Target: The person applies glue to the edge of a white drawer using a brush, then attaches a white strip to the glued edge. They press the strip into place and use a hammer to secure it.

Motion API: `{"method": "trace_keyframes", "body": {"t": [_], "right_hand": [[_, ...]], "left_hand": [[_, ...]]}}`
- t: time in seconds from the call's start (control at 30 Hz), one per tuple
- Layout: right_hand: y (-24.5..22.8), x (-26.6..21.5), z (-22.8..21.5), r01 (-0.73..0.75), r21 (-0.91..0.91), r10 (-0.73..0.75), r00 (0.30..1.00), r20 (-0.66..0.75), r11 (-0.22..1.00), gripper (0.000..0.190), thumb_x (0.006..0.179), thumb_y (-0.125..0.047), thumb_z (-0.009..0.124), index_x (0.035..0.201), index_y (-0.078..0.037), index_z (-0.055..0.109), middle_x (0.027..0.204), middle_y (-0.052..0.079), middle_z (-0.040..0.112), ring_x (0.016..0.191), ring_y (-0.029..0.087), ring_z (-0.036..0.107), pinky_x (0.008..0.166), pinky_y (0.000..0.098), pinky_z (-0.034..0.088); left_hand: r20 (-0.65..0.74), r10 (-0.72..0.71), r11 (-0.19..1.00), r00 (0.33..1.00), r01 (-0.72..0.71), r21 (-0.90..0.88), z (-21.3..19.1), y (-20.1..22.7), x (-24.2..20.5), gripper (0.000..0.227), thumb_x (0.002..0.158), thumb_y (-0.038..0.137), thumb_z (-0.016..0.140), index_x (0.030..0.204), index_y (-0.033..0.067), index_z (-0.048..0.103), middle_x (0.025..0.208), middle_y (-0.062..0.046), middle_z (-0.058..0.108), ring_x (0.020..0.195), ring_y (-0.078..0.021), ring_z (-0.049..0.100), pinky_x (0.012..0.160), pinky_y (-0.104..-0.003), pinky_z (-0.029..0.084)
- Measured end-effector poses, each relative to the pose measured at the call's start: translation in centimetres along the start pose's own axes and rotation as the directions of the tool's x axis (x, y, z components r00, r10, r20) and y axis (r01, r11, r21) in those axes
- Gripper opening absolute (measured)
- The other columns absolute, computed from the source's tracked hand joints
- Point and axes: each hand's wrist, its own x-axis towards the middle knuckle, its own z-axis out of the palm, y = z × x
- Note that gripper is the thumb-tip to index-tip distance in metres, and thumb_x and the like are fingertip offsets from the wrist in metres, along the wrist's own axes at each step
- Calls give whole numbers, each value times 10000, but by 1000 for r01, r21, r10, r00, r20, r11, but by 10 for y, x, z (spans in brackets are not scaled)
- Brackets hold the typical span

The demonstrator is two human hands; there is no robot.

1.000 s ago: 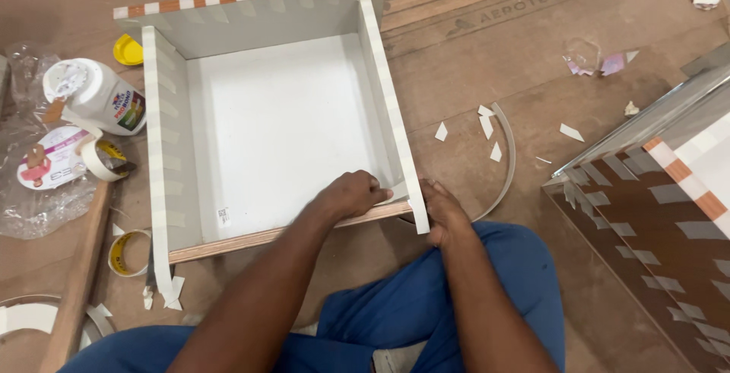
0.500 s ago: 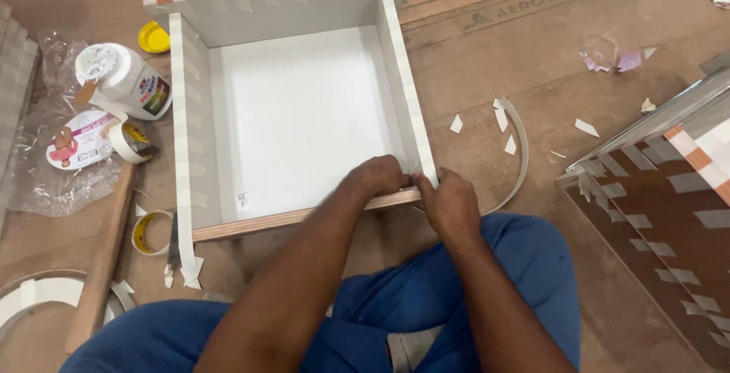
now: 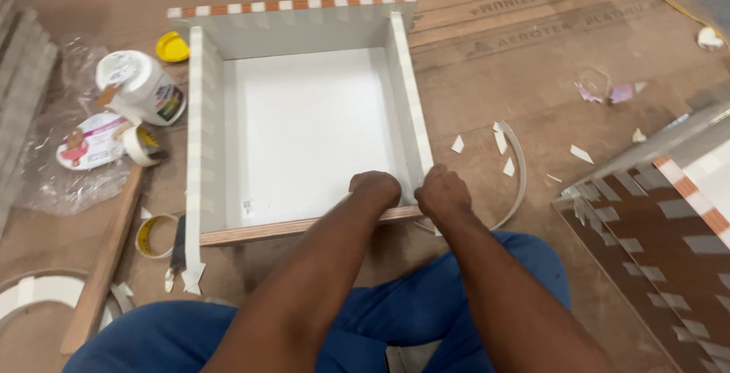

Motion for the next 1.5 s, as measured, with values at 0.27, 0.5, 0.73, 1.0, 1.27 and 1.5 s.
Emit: {"method": "trace_keyframes", "body": {"t": [0.27,0.5,0.73,1.0,1.27,1.5], "right_hand": [[-8,8,-25,-30,-70,42,981,188,997,1017,772,-230,791,1569,-57,183,1261,311,666,1209,433,655,1013,469,551],[-25,-15,-44,-1,-95,11,994,111,996,1092,815,-298,790,1629,-97,91,1268,303,675,1195,438,662,1019,486,544],[-81,-95,5,744,-10,-710,633,-307,668,814,763,-534,796,1407,-100,551,1487,226,491,1463,447,338,1165,546,312],[-109,-105,15,700,-152,-716,668,-204,697,531,774,-525,750,1173,-181,686,1343,103,585,1353,326,469,1058,549,424],[-111,-98,15,661,-118,-670,719,-184,741,573,750,-577,742,1178,-200,697,1301,82,622,1322,316,504,1029,522,443],[-118,-92,24,594,-290,-639,765,-84,750,607,755,-624,683,1201,-212,695,1365,31,616,1332,256,489,1091,491,407]], "left_hand": [[-421,43,973,906,-133,-188,-35,-66,-128,494,997,519,584,1062,52,730,1102,-179,734,1058,-361,694,885,-495,562],[-632,-426,836,648,15,-548,-13,-313,-256,430,967,378,607,1204,28,681,1110,-259,732,1014,-405,724,911,-514,535],[-362,-729,684,581,602,-411,96,-434,-267,472,940,476,664,1231,108,727,1220,-205,724,1155,-390,677,988,-507,537],[-730,-620,784,288,275,-557,20,-439,-183,461,967,503,663,1143,89,765,1155,-196,709,1071,-398,670,888,-526,532],[-579,-725,674,373,210,-708,-39,-433,-132,334,964,353,619,1114,78,735,1109,-203,735,1055,-387,699,894,-504,547],[-655,-724,620,218,-213,-756,-91,-430,-115,512,933,473,696,1156,16,645,1022,-218,729,996,-360,705,878,-461,527]]}}
